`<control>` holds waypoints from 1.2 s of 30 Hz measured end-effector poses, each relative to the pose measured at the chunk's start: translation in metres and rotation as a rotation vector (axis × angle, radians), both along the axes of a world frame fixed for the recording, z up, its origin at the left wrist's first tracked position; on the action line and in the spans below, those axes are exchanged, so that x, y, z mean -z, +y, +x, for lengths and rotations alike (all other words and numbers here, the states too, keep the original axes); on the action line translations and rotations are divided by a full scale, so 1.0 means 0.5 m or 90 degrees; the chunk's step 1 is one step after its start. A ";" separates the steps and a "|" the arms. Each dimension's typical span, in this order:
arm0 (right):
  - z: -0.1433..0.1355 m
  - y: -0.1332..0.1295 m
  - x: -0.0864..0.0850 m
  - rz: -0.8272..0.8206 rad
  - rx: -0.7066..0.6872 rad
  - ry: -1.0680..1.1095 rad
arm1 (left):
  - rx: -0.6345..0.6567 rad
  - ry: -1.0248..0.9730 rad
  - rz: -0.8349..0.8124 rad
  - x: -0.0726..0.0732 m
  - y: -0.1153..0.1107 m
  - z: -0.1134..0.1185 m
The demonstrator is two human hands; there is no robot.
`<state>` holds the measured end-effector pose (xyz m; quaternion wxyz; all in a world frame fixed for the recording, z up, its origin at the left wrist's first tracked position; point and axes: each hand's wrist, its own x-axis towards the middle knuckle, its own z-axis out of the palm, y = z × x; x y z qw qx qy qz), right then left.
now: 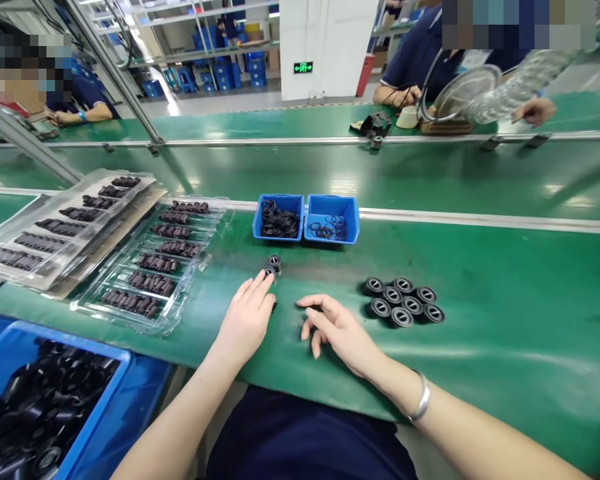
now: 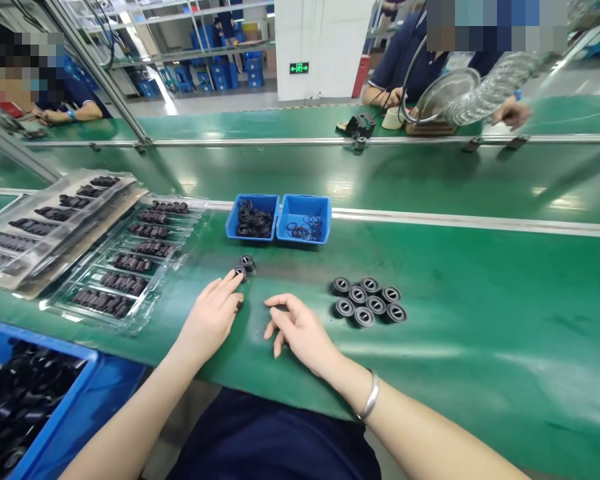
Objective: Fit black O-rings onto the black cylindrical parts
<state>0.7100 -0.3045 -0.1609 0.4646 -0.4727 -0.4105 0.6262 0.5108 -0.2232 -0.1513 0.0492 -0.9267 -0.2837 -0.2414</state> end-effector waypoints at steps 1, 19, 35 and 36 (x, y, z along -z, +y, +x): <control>0.000 -0.004 -0.001 0.018 0.001 -0.023 | -0.002 -0.008 -0.010 -0.004 -0.003 -0.002; 0.090 -0.114 -0.036 0.195 0.182 -0.517 | -0.017 -0.268 -0.591 -0.007 -0.075 -0.002; 0.013 -0.004 -0.097 0.214 -0.099 -0.247 | -0.018 -0.283 -0.452 -0.057 -0.096 0.005; 0.018 0.000 -0.097 0.206 -0.102 -0.233 | -0.015 -0.284 -0.469 -0.059 -0.097 0.004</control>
